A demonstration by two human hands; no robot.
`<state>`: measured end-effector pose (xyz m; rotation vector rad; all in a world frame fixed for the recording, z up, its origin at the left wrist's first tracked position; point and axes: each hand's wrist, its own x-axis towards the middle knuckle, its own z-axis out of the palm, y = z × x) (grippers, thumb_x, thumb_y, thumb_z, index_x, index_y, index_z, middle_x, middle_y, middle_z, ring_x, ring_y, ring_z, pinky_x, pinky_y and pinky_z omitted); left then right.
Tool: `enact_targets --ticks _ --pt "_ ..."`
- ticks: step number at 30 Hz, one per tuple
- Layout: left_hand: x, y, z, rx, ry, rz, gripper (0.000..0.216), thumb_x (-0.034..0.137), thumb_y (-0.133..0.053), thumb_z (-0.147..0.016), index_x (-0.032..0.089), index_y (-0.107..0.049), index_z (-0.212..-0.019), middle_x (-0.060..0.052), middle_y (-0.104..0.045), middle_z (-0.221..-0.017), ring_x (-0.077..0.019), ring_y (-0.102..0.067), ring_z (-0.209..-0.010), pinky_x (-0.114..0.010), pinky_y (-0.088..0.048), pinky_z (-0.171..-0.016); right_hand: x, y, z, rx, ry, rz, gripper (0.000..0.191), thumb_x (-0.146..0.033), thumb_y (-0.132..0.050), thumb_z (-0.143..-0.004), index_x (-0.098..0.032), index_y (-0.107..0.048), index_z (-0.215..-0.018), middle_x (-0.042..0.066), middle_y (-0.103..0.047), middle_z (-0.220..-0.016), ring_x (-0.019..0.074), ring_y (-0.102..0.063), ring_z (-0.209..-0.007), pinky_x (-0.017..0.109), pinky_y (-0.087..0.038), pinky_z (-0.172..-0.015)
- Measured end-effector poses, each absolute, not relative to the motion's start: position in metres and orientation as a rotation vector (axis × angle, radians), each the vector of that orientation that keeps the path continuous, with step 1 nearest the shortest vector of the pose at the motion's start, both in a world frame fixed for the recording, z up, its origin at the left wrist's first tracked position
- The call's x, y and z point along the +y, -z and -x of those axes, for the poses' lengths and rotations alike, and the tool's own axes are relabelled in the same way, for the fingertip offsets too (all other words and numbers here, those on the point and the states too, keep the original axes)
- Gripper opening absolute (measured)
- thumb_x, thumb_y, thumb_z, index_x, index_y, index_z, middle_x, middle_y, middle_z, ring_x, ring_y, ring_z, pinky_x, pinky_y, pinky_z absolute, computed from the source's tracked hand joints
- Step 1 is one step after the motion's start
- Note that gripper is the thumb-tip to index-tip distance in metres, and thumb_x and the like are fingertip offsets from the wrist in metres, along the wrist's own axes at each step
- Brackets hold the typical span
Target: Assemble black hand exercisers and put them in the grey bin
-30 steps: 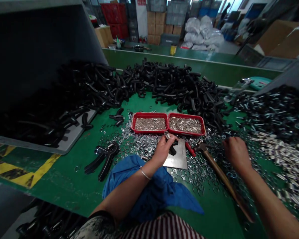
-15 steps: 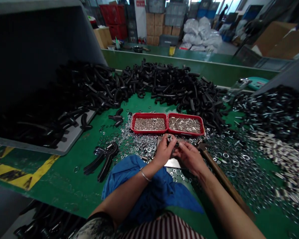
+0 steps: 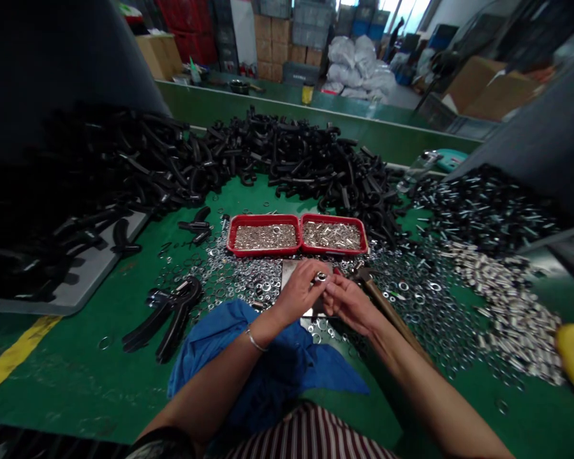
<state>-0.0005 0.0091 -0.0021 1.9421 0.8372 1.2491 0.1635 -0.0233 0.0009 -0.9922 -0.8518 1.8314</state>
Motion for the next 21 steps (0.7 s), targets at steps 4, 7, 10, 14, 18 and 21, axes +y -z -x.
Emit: enact_targets --ticks 4,7,10,14,18,21 --pt "0.009 0.003 0.002 0.824 -1.081 -1.955 0.015 0.032 -0.051 -0.098 0.019 -0.058 -0.094 -0.005 -0.062 -0.093 -0.0196 -0.056 -0.093 -0.032 -0.042 -0.089 -0.029 0.000 -0.163 -0.837 -2.019 0.889 0.033 -0.047 -0.072 -0.085 -0.018 -0.056 -0.086 -0.005 -0.049 -0.067 0.0049 -0.039 -0.048 0.017 -0.035 -0.041" --pt "0.007 0.006 -0.001 0.899 -1.017 -1.711 0.021 0.037 -0.053 -0.097 0.019 -0.060 -0.091 -0.002 -0.061 -0.085 -0.0171 -0.056 -0.082 -0.029 -0.043 -0.079 -0.028 -0.002 -0.176 -1.199 -1.882 1.093 0.035 -0.054 -0.057 -0.092 -0.019 -0.057 -0.092 -0.002 -0.059 -0.072 0.0079 -0.045 -0.049 0.021 -0.042 -0.044" --pt "0.008 0.008 -0.004 0.912 -1.145 -1.297 0.025 0.043 -0.056 -0.095 0.018 -0.062 -0.091 -0.002 -0.063 -0.085 -0.0147 -0.056 -0.078 -0.027 -0.044 -0.075 -0.017 -0.005 -0.226 -1.681 -1.123 1.577 0.031 -0.049 -0.056 -0.093 -0.022 -0.063 -0.105 0.005 -0.069 -0.093 0.0161 -0.062 -0.074 0.030 -0.052 -0.066" --pt "0.018 0.010 -0.004 0.770 -1.306 -0.681 0.029 0.043 -0.071 -0.084 0.017 -0.061 -0.093 -0.002 -0.065 -0.088 -0.0130 -0.058 -0.076 -0.026 -0.048 -0.073 0.002 -0.009 -0.338 -1.529 -0.148 2.132 0.024 -0.030 -0.048 -0.091 -0.015 -0.064 -0.101 0.017 -0.066 -0.109 0.0276 -0.059 -0.106 0.043 -0.045 -0.093" --pt "0.023 0.014 -0.009 0.737 -1.274 -0.498 0.031 0.039 -0.077 -0.079 0.015 -0.062 -0.092 -0.003 -0.065 -0.086 -0.0126 -0.059 -0.074 -0.027 -0.051 -0.070 0.013 -0.008 -0.413 -1.391 -0.087 2.364 0.017 -0.023 -0.054 -0.082 -0.013 -0.064 -0.093 0.019 -0.067 -0.096 0.0307 -0.059 -0.100 0.044 -0.043 -0.089" --pt "0.020 0.015 -0.013 0.767 -1.238 -0.512 0.032 0.037 -0.080 -0.077 0.015 -0.064 -0.093 -0.003 -0.067 -0.087 -0.0132 -0.061 -0.076 -0.026 -0.053 -0.069 0.014 -0.007 -0.423 -1.338 -0.170 2.495 0.012 -0.024 -0.060 -0.081 -0.015 -0.064 -0.087 0.012 -0.068 -0.084 0.0256 -0.062 -0.086 0.034 -0.045 -0.077"
